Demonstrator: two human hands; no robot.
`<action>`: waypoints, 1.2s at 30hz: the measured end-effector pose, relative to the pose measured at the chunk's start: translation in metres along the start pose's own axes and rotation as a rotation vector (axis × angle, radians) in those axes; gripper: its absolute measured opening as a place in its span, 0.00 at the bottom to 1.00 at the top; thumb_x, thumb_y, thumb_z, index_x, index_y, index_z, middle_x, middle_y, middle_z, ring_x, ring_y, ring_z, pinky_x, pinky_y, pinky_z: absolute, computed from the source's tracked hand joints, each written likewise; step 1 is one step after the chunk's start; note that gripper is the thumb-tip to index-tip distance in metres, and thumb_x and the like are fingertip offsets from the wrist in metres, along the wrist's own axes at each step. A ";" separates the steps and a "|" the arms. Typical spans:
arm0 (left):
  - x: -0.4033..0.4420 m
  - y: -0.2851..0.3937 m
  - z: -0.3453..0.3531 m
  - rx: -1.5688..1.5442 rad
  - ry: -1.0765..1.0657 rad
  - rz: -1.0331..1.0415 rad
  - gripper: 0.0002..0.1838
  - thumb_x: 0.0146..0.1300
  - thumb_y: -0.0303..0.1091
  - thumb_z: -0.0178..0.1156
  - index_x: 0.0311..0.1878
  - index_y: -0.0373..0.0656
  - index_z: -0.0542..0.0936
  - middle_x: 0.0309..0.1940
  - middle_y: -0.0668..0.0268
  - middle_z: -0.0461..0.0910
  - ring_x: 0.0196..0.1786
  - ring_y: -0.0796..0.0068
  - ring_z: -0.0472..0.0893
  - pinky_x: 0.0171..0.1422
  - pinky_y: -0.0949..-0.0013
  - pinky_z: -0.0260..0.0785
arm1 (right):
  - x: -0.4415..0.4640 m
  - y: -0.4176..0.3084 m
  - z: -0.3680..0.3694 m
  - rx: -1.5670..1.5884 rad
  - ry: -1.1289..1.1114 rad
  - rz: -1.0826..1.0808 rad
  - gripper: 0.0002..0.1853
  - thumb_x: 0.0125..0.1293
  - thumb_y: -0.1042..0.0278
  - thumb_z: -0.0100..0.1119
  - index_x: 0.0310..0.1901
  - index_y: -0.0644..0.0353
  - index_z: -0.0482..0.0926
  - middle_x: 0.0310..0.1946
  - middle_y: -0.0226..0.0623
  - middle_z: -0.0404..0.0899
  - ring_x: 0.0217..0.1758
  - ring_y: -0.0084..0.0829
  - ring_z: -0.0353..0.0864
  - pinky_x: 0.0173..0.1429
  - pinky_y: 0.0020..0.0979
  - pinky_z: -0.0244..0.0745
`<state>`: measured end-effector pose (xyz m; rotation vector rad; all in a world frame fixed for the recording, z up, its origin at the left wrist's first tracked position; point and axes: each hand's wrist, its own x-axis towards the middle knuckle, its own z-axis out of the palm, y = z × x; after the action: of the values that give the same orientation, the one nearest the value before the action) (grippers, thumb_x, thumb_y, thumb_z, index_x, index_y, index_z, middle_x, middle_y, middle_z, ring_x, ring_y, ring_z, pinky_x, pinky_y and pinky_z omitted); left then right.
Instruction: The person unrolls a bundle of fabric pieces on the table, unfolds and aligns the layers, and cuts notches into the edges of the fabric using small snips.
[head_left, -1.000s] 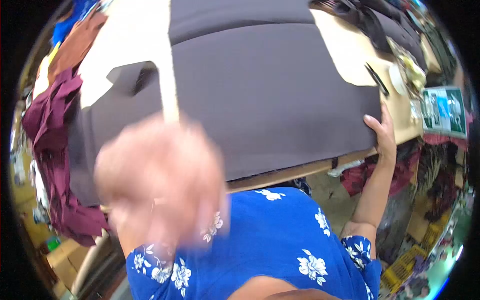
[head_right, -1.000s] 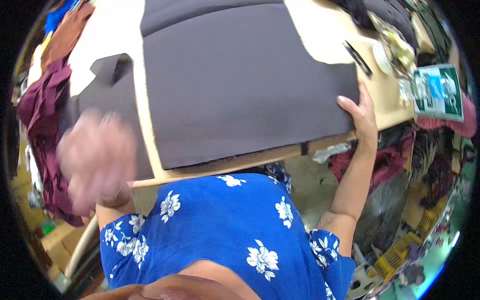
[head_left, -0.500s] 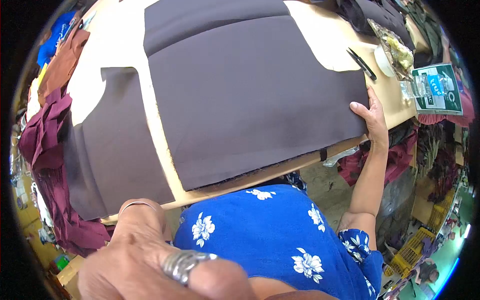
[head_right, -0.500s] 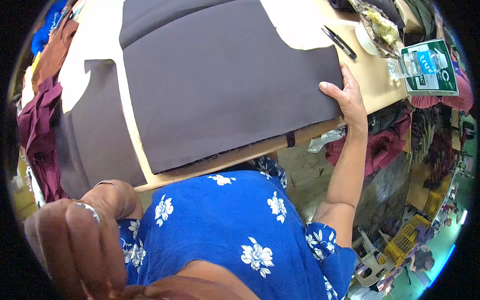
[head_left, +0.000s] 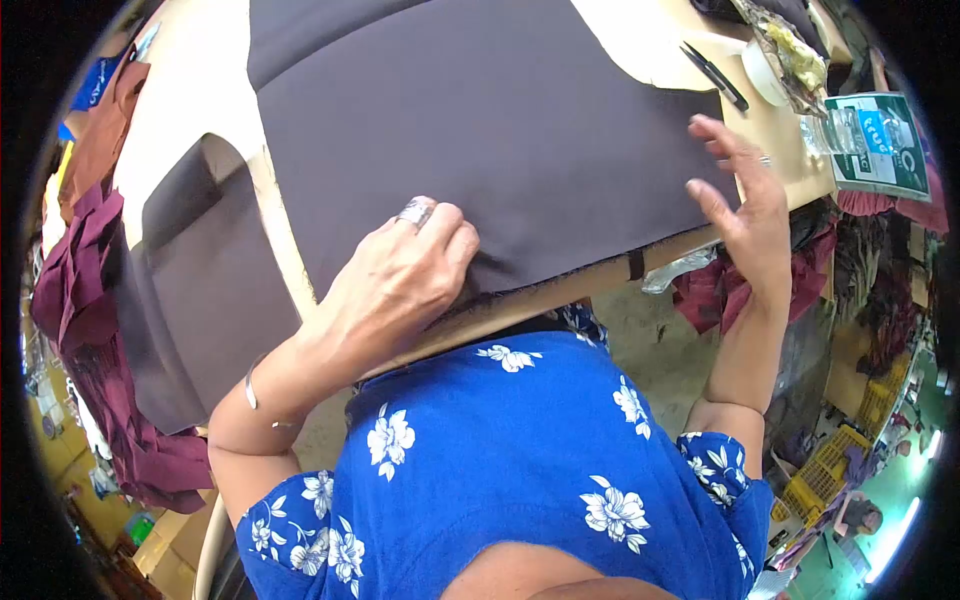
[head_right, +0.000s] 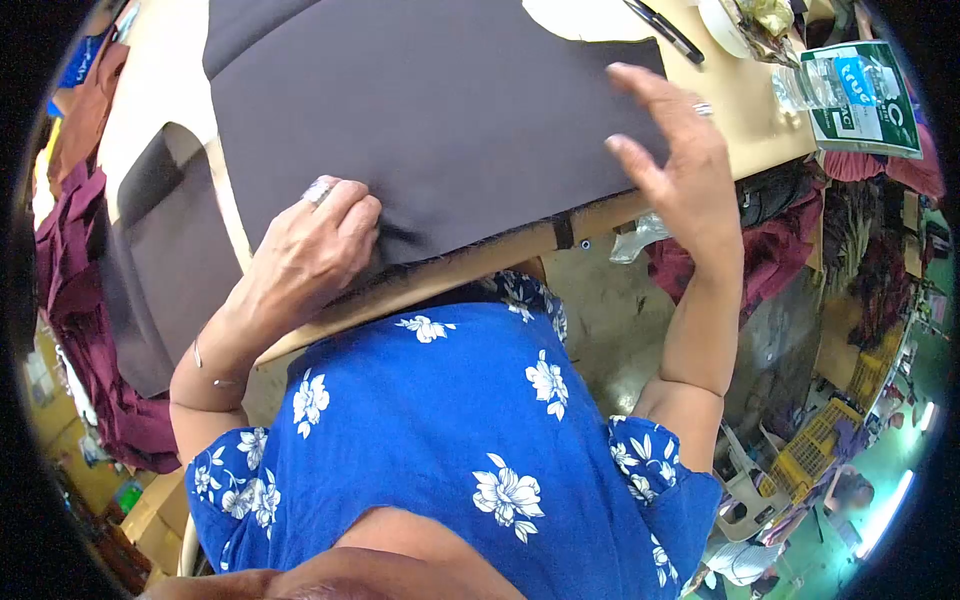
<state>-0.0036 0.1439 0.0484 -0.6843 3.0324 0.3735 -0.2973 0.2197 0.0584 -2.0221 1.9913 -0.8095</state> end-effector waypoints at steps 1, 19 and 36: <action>0.002 -0.002 0.002 0.035 0.007 0.031 0.12 0.47 0.25 0.60 0.37 0.36 0.72 0.36 0.57 0.72 0.40 0.59 0.75 0.41 0.64 0.71 | 0.000 -0.005 0.002 0.099 -0.057 -0.026 0.26 0.47 0.75 0.61 0.53 0.59 0.71 0.48 0.40 0.75 0.53 0.38 0.72 0.57 0.34 0.65; 0.006 -0.063 0.010 -1.332 0.244 -0.420 0.05 0.60 0.24 0.46 0.36 0.38 0.72 0.29 0.76 0.69 0.32 0.91 0.64 0.38 0.85 0.58 | 0.021 -0.036 0.055 -0.132 0.029 -0.371 0.46 0.41 0.50 0.67 0.64 0.45 0.58 0.64 0.33 0.57 0.67 0.37 0.56 0.69 0.50 0.43; 0.002 0.001 0.000 -0.170 0.248 0.028 0.15 0.52 0.18 0.47 0.42 0.38 0.76 0.56 0.50 0.65 0.57 0.54 0.70 0.57 0.62 0.67 | 0.034 -0.012 0.052 -0.191 0.034 -0.320 0.30 0.39 0.89 0.47 0.49 0.56 0.72 0.43 0.39 0.78 0.49 0.37 0.76 0.62 0.41 0.62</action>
<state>-0.0058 0.1437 0.0481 -0.7495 3.2748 0.5958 -0.2625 0.1750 0.0296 -2.4971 1.8494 -0.7386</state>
